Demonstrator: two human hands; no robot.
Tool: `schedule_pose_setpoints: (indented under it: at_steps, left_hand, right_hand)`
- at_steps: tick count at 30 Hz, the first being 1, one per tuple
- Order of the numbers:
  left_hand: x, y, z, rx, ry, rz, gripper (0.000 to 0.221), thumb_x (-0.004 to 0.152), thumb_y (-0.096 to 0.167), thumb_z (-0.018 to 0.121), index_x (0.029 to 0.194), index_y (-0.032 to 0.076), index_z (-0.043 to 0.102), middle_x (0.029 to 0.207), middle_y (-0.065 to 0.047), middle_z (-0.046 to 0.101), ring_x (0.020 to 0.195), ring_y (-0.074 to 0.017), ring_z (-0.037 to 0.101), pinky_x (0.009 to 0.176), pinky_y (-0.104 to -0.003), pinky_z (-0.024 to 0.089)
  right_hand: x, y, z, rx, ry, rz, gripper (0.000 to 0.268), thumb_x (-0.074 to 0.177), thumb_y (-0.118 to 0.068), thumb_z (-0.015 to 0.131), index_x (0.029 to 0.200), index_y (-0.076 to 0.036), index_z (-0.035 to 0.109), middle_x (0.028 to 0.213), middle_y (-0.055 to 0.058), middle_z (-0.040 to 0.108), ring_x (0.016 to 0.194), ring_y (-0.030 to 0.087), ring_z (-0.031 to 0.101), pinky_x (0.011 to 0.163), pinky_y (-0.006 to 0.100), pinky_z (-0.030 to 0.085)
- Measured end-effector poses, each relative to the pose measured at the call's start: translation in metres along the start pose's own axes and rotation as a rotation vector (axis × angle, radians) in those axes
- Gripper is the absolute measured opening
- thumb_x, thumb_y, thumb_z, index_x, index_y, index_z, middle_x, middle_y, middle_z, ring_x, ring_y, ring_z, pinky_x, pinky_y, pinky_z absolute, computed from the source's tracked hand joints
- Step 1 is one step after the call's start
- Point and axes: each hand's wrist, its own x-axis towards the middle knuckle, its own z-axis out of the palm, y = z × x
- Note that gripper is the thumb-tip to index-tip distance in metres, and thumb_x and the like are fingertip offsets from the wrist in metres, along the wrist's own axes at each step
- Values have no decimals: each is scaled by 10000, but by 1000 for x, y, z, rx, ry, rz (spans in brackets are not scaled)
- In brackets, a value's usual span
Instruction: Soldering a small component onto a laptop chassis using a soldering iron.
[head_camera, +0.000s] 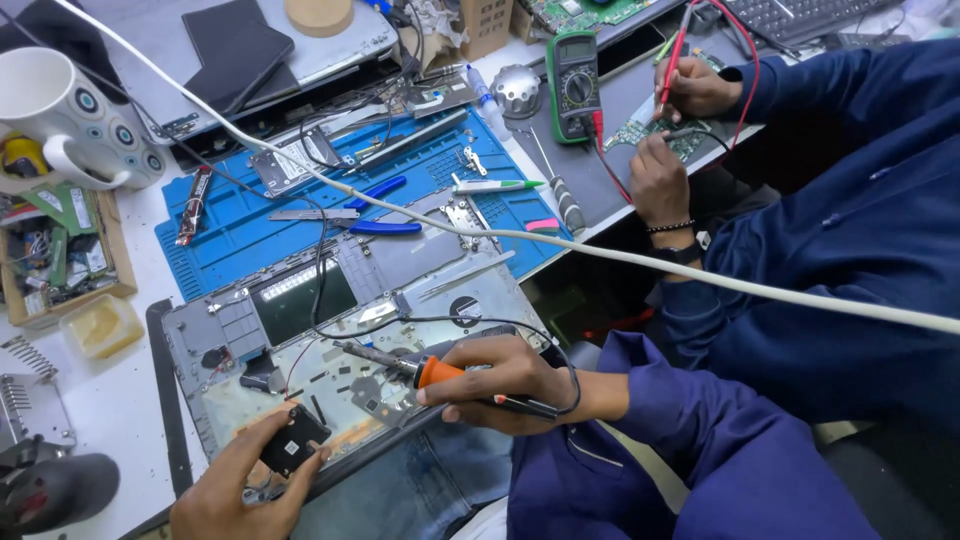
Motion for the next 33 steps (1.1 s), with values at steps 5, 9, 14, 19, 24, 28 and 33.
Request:
schedule_pose_setpoints:
  at_steps: [5,9,14,19,24,28,33]
  left_hand:
    - [-5,-13,5,45,38,68,649,666,412,896,1273,236,748,1249,4,747,1190,-191,697,976,-387,621]
    - [-8,-9,8,142,65,-3,599,611,516,918,1167,323,805,1153,81,789,1175,-147,715,896,-333,625]
    - [-7,-3,5,118,56,-8,578,617,528,913,1140,307,809,1104,70,796,945,-112,756,752,-310,639]
    - [6,9,-2,191,67,-12,573,652,530,899,1148,259,806,1055,45,807,783,-101,770,722,-282,638]
    - [0,18,-10,67,104,240,433,885,341,815,1233,116,691,1216,-70,735,1091,-286,699,806,-407,566]
    - [-2,23,-16,57,31,140,384,873,310,817,1168,75,746,981,-132,763,860,-351,764,650,-417,601]
    - [3,22,-14,30,-40,141,391,919,329,796,1195,61,727,970,-143,755,826,-316,770,626,-355,604]
  right_hand:
    - [0,-2,4,-54,19,-9,242,1124,-261,595,1344,-166,631,940,141,643,725,266,617,676,358,531]
    - [-6,0,6,-77,5,-7,247,1111,-253,624,1349,-189,637,941,143,653,707,264,596,657,369,503]
    - [-3,-4,6,-79,2,-23,257,1123,-278,598,1353,-169,635,919,155,619,691,276,557,662,380,491]
    - [2,-15,-1,-6,-9,-19,336,1124,-382,567,1372,-162,625,908,147,576,674,281,519,664,386,475]
    - [-14,-11,0,-75,-213,82,303,1065,-216,551,1326,-89,638,1021,167,665,750,314,654,696,374,526]
    - [-29,4,21,-75,-79,5,263,906,-241,696,1083,-92,822,988,157,723,773,321,714,680,412,580]
    - [-35,8,37,-93,-107,-31,292,833,-77,747,1118,-23,780,946,182,736,778,380,737,671,445,613]
